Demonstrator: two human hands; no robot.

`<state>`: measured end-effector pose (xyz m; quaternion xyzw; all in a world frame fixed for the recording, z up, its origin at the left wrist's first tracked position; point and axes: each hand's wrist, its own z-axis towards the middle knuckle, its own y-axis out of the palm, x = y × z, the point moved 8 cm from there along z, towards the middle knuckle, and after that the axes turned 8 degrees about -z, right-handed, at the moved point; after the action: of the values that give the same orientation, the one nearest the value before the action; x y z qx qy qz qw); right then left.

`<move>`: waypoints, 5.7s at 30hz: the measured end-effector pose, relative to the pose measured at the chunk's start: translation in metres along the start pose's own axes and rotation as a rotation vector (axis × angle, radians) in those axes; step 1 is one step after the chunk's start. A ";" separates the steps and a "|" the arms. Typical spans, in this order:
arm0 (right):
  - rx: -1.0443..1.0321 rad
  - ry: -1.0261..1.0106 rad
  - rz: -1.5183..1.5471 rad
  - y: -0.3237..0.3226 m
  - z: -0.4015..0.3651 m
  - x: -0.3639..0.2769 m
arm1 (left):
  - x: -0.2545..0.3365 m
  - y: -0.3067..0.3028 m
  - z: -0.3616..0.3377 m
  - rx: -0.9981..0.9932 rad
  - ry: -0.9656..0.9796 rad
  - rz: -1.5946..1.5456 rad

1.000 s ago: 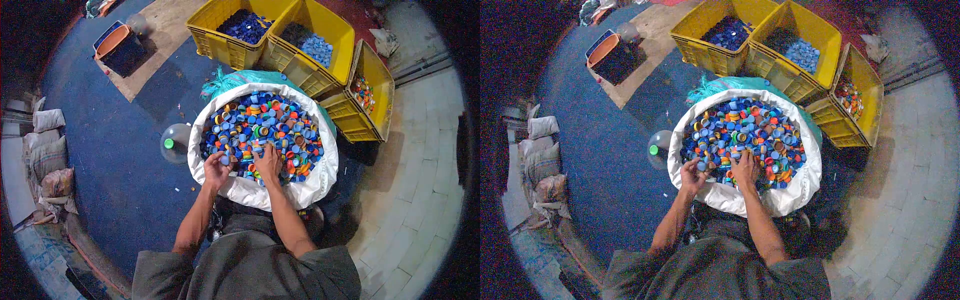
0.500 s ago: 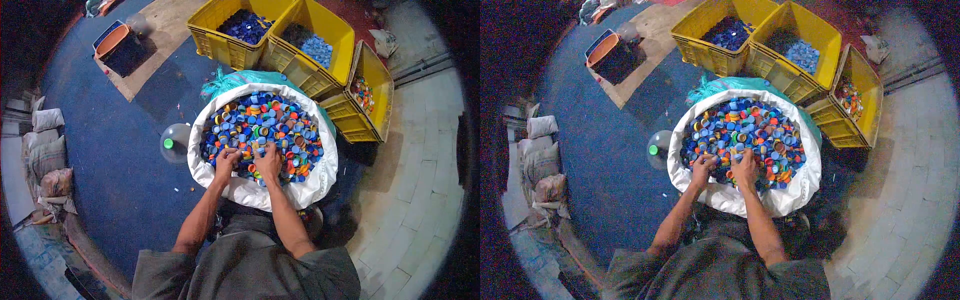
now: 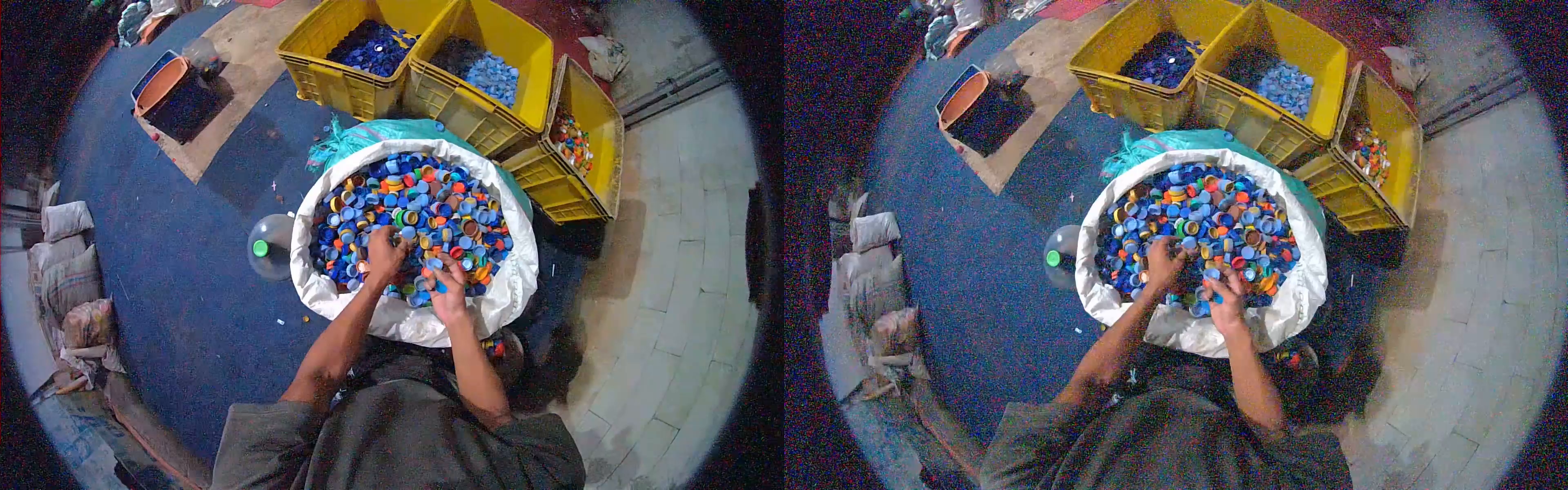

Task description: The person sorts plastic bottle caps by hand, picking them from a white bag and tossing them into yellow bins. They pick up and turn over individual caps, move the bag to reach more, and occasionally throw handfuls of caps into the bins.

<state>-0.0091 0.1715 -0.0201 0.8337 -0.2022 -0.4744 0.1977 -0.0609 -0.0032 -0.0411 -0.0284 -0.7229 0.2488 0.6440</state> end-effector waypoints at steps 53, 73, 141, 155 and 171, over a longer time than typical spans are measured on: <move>0.345 -0.545 -1.110 -0.020 0.038 -0.057 | -0.036 -0.033 0.010 0.049 -0.372 -0.654; 0.299 -0.590 -1.214 -0.027 -0.038 -0.009 | 0.019 -0.005 -0.019 0.025 0.158 0.261; 0.093 -0.588 -2.062 0.054 0.045 0.002 | -0.063 -0.079 -0.085 0.088 -0.795 -0.961; 0.036 -0.669 -1.982 0.063 0.058 -0.014 | -0.067 -0.062 -0.079 0.021 -0.824 -0.944; 0.097 -0.362 -1.115 0.040 0.055 -0.022 | -0.024 -0.058 -0.038 0.015 -0.376 -0.533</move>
<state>-0.0735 0.1420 -0.0098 0.7279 0.2147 -0.6318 -0.1575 -0.0051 -0.0505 -0.0389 0.2129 -0.8095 0.0776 0.5417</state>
